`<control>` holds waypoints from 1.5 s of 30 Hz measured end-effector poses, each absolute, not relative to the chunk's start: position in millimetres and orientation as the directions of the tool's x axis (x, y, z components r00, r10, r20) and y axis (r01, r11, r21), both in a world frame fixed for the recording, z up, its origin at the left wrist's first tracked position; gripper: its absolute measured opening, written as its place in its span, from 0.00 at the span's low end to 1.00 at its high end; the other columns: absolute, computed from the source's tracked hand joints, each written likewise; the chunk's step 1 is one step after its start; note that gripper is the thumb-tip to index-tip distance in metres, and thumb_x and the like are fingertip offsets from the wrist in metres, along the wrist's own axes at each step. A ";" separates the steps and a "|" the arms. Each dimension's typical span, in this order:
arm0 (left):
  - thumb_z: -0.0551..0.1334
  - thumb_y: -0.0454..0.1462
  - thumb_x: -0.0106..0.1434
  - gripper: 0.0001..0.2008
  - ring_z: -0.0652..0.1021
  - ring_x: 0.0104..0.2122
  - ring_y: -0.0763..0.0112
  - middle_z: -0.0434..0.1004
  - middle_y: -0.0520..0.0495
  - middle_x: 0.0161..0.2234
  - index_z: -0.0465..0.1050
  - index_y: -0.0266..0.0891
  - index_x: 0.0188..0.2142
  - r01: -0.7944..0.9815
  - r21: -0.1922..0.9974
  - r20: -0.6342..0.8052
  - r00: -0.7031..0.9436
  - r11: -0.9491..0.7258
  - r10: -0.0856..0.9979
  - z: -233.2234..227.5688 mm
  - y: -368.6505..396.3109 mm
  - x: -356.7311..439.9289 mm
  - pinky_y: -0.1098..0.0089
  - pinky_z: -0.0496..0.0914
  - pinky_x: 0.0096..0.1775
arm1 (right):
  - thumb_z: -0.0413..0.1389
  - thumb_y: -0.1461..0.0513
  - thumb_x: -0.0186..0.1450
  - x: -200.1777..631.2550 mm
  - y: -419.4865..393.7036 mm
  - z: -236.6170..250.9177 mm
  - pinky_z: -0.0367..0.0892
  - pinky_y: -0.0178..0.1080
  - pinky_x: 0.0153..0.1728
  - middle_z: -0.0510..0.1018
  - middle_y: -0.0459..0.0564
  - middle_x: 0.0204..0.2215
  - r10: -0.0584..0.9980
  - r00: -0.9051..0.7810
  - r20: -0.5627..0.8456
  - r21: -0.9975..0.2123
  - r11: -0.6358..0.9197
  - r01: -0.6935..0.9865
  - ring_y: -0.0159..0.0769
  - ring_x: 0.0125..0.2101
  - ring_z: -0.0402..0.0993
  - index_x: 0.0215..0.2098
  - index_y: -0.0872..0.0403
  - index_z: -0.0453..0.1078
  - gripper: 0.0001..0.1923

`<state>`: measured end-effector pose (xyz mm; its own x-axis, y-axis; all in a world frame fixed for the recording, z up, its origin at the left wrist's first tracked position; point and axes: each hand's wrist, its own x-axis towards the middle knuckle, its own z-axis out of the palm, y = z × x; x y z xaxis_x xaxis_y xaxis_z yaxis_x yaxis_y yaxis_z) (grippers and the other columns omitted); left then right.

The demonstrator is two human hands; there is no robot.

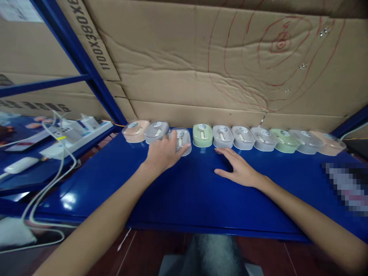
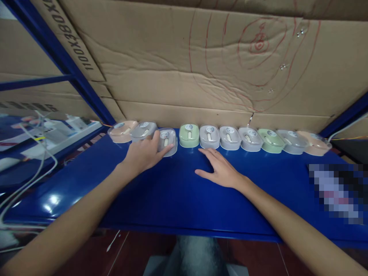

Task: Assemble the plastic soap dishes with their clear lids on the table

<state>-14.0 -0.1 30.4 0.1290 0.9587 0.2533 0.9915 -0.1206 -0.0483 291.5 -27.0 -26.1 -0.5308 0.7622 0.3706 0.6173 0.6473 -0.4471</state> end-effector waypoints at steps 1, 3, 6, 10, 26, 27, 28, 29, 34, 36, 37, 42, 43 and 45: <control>0.50 0.60 0.78 0.34 0.84 0.45 0.31 0.82 0.24 0.48 0.67 0.32 0.63 0.990 -0.032 0.273 0.141 -0.138 0.952 27.6 1.1 -12.8 0.49 0.75 0.43 | 0.62 0.42 0.73 291.7 -26.8 -26.6 0.68 0.69 0.68 0.72 0.59 0.69 0.759 -0.534 0.373 -0.442 0.652 0.616 0.59 0.70 0.69 0.76 0.43 0.59 0.39; 0.51 0.58 0.77 0.33 0.83 0.48 0.30 0.80 0.23 0.51 0.67 0.32 0.63 0.985 -0.020 0.306 0.169 -0.171 0.937 22.2 3.9 -12.9 0.47 0.75 0.44 | 0.61 0.42 0.73 291.9 -26.4 -27.1 0.68 0.69 0.68 0.72 0.59 0.68 0.755 -0.536 0.376 -0.435 0.655 0.618 0.59 0.70 0.69 0.76 0.43 0.59 0.39; 0.53 0.54 0.77 0.32 0.75 0.58 0.25 0.75 0.19 0.57 0.67 0.29 0.66 0.974 -0.062 0.355 0.226 -0.218 0.907 14.1 9.2 -15.6 0.42 0.73 0.52 | 0.61 0.41 0.73 291.5 -26.4 -26.7 0.68 0.68 0.69 0.72 0.59 0.68 0.761 -0.537 0.364 -0.432 0.649 0.626 0.59 0.70 0.69 0.76 0.44 0.60 0.39; 0.53 0.50 0.76 0.35 0.66 0.66 0.21 0.67 0.16 0.65 0.61 0.24 0.71 0.953 -0.077 0.395 0.300 -0.294 0.868 3.6 18.7 -18.1 0.36 0.63 0.62 | 0.61 0.41 0.73 290.3 -27.2 -25.0 0.68 0.68 0.68 0.72 0.60 0.69 0.764 -0.540 0.353 -0.433 0.645 0.630 0.59 0.70 0.68 0.75 0.44 0.60 0.38; 0.49 0.47 0.78 0.31 0.68 0.67 0.37 0.71 0.25 0.65 0.65 0.27 0.70 0.962 0.059 0.515 0.200 -0.267 0.833 0.7 58.6 -61.8 0.43 0.60 0.69 | 0.59 0.40 0.74 290.3 -27.7 -22.3 0.68 0.65 0.69 0.73 0.59 0.67 0.771 -0.551 0.320 -0.436 0.636 0.637 0.57 0.68 0.70 0.74 0.45 0.62 0.37; 0.49 0.45 0.77 0.30 0.68 0.67 0.36 0.72 0.24 0.65 0.66 0.25 0.68 0.972 0.050 0.509 0.174 -0.230 0.843 -0.4 62.2 -67.3 0.43 0.61 0.68 | 0.59 0.41 0.74 290.2 -27.8 -21.9 0.68 0.64 0.69 0.73 0.59 0.67 0.770 -0.553 0.319 -0.435 0.637 0.637 0.57 0.68 0.70 0.74 0.45 0.62 0.37; 0.49 0.44 0.76 0.30 0.68 0.67 0.35 0.72 0.22 0.65 0.66 0.24 0.67 0.980 0.038 0.494 0.153 -0.197 0.856 -1.6 64.8 -71.9 0.43 0.61 0.68 | 0.59 0.41 0.74 290.0 -27.9 -21.7 0.68 0.64 0.69 0.73 0.59 0.67 0.769 -0.553 0.321 -0.433 0.638 0.636 0.57 0.68 0.70 0.74 0.46 0.62 0.36; 0.50 0.42 0.75 0.29 0.68 0.67 0.35 0.72 0.21 0.65 0.67 0.22 0.67 0.986 0.025 0.478 0.135 -0.168 0.868 -2.4 66.4 -75.4 0.43 0.62 0.68 | 0.59 0.41 0.74 289.8 -28.0 -21.4 0.68 0.64 0.69 0.73 0.59 0.67 0.768 -0.553 0.323 -0.432 0.639 0.637 0.57 0.68 0.70 0.73 0.46 0.63 0.36; 0.53 0.42 0.73 0.28 0.71 0.64 0.32 0.73 0.21 0.62 0.68 0.24 0.66 0.995 -0.016 0.424 0.096 -0.099 0.900 -0.5 63.6 -77.3 0.43 0.66 0.63 | 0.60 0.41 0.74 289.2 -27.8 -21.7 0.69 0.64 0.68 0.75 0.59 0.66 0.766 -0.551 0.331 -0.430 0.642 0.634 0.58 0.68 0.71 0.73 0.45 0.64 0.36; 0.55 0.44 0.73 0.30 0.70 0.63 0.30 0.71 0.20 0.64 0.67 0.25 0.67 0.997 -0.019 0.427 0.076 -0.074 0.901 2.1 59.8 -73.2 0.41 0.66 0.61 | 0.60 0.41 0.74 289.4 -27.5 -22.4 0.70 0.64 0.68 0.75 0.59 0.66 0.762 -0.553 0.337 -0.427 0.647 0.631 0.58 0.68 0.71 0.73 0.45 0.64 0.35; 0.56 0.45 0.73 0.32 0.70 0.63 0.28 0.70 0.20 0.65 0.65 0.25 0.69 0.998 -0.017 0.434 0.060 -0.058 0.899 3.6 57.5 -70.7 0.40 0.66 0.61 | 0.60 0.41 0.74 289.6 -27.2 -22.8 0.69 0.64 0.68 0.75 0.59 0.66 0.761 -0.554 0.338 -0.425 0.649 0.632 0.58 0.68 0.71 0.73 0.45 0.64 0.35; 0.59 0.47 0.72 0.36 0.68 0.63 0.23 0.67 0.15 0.63 0.64 0.20 0.69 0.999 -0.025 0.435 -0.020 0.034 0.900 12.7 44.6 -56.4 0.37 0.67 0.60 | 0.60 0.41 0.74 290.4 -26.4 -24.0 0.69 0.65 0.67 0.74 0.58 0.67 0.760 -0.559 0.331 -0.424 0.649 0.632 0.58 0.68 0.71 0.73 0.45 0.64 0.35; 0.59 0.47 0.72 0.34 0.68 0.63 0.22 0.67 0.15 0.62 0.67 0.20 0.66 0.998 -0.042 0.423 -0.029 0.051 0.906 15.1 41.6 -53.5 0.37 0.68 0.59 | 0.60 0.41 0.74 290.3 -26.4 -24.1 0.69 0.65 0.67 0.74 0.58 0.67 0.760 -0.558 0.332 -0.427 0.649 0.630 0.57 0.67 0.71 0.73 0.45 0.64 0.35; 0.61 0.48 0.70 0.31 0.70 0.62 0.22 0.68 0.15 0.62 0.71 0.22 0.61 0.993 -0.076 0.402 -0.050 0.088 0.914 20.6 35.1 -48.2 0.39 0.71 0.57 | 0.61 0.41 0.74 289.8 -26.4 -24.3 0.69 0.65 0.67 0.75 0.58 0.66 0.758 -0.556 0.340 -0.430 0.652 0.625 0.57 0.67 0.71 0.72 0.45 0.65 0.35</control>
<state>-48.2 35.1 20.6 -0.0500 0.9142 0.4022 0.9932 0.0879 -0.0763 289.8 -26.4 -24.3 -0.5562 0.7582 0.3403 0.6248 0.6515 -0.4303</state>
